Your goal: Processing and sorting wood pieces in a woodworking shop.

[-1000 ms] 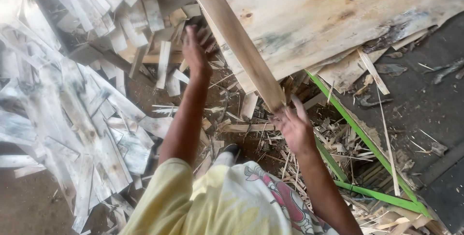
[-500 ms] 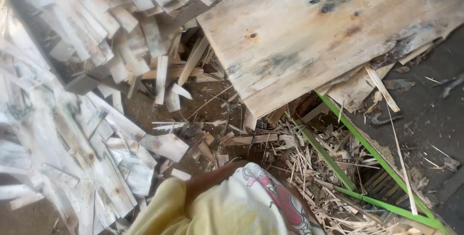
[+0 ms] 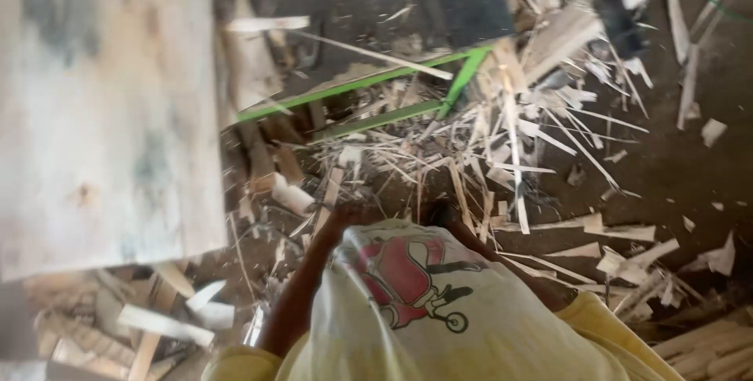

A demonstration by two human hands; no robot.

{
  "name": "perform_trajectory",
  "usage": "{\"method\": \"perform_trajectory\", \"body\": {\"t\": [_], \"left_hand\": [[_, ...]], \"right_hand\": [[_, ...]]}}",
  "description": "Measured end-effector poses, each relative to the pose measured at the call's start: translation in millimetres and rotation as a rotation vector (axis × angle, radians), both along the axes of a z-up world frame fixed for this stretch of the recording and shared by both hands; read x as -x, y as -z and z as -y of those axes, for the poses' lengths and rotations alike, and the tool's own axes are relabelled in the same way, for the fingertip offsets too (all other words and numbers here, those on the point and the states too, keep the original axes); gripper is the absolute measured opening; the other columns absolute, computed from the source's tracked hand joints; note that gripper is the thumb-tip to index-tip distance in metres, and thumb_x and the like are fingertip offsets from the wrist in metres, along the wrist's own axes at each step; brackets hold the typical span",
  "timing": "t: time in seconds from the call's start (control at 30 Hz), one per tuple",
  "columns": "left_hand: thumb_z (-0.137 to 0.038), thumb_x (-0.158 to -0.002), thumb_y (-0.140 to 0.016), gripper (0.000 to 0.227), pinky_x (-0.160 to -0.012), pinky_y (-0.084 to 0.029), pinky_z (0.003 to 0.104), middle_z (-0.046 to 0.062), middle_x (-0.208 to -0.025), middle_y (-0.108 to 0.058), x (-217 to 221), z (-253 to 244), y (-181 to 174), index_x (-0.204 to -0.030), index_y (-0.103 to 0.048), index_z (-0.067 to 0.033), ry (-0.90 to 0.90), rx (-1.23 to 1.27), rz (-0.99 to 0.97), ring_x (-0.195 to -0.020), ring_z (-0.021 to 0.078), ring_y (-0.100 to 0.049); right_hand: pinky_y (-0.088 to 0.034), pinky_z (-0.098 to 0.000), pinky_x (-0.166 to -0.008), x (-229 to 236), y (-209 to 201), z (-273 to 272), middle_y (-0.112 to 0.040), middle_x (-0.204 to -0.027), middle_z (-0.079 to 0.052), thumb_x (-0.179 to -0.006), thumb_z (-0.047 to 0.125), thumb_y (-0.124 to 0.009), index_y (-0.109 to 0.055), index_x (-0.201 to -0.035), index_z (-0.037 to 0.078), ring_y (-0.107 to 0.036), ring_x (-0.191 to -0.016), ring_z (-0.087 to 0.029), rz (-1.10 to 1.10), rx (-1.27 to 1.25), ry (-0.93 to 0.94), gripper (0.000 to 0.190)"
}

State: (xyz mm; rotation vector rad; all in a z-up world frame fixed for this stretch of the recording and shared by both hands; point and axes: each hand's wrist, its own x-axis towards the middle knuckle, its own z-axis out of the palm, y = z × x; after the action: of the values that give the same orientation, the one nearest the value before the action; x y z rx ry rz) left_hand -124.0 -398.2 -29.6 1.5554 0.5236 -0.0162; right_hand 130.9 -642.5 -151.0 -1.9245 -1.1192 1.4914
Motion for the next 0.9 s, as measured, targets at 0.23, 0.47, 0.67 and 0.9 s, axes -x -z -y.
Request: {"method": "perform_trajectory", "body": {"t": [0.23,0.47,0.67,0.9], "left_hand": [[-0.02,-0.099,-0.062,0.031,-0.077,-0.061,0.033,0.012,-0.108,-0.072,-165.8,2.4,-55.7,-0.125,-0.066,-0.0041,-0.114,0.024,-0.13,-0.089,0.018,-0.071],[-0.021,-0.1,-0.061,0.033,-0.063,-0.061,0.03,0.01,-0.097,-0.073,-253.3,-8.1,-16.6,-0.129,-0.066,-0.0067,-0.308,-0.118,-0.208,-0.076,0.014,-0.068],[-0.026,-0.107,-0.054,0.035,-0.055,-0.061,0.031,0.014,-0.105,-0.073,-354.6,-91.4,-80.8,-0.132,-0.063,-0.0028,-0.6,-0.598,-0.069,-0.069,0.017,-0.069],[-0.041,-0.11,-0.052,0.047,-0.11,-0.054,0.048,0.014,-0.15,-0.057,-514.3,-195.3,-33.7,-0.146,-0.054,-0.0099,-0.569,-0.857,0.088,-0.14,0.0372,-0.053]], "right_hand": [[-0.058,-0.0308,-0.082,-138.2,163.7,98.5,-0.072,-0.123,-0.005,-0.095,0.021,-0.061,-0.077,-0.121,0.011,-0.071,-0.098,-0.017,0.188,-0.064,-0.004,0.032],[-0.057,-0.0373,-0.063,-185.0,176.8,134.9,-0.076,-0.091,-0.012,-0.089,0.021,-0.078,-0.071,-0.119,0.002,-0.071,-0.073,-0.021,-0.392,0.421,0.771,0.036],[-0.059,-0.0408,-0.07,-210.0,152.8,85.5,-0.075,-0.096,-0.012,-0.089,0.029,-0.078,-0.069,-0.126,0.011,-0.071,-0.08,-0.022,-0.119,0.537,0.569,0.042],[-0.06,-0.0457,-0.089,-285.1,80.9,-33.9,-0.075,-0.112,-0.023,-0.083,0.034,-0.077,-0.054,-0.146,0.015,-0.075,-0.098,-0.035,0.226,0.386,0.514,0.07]]}}
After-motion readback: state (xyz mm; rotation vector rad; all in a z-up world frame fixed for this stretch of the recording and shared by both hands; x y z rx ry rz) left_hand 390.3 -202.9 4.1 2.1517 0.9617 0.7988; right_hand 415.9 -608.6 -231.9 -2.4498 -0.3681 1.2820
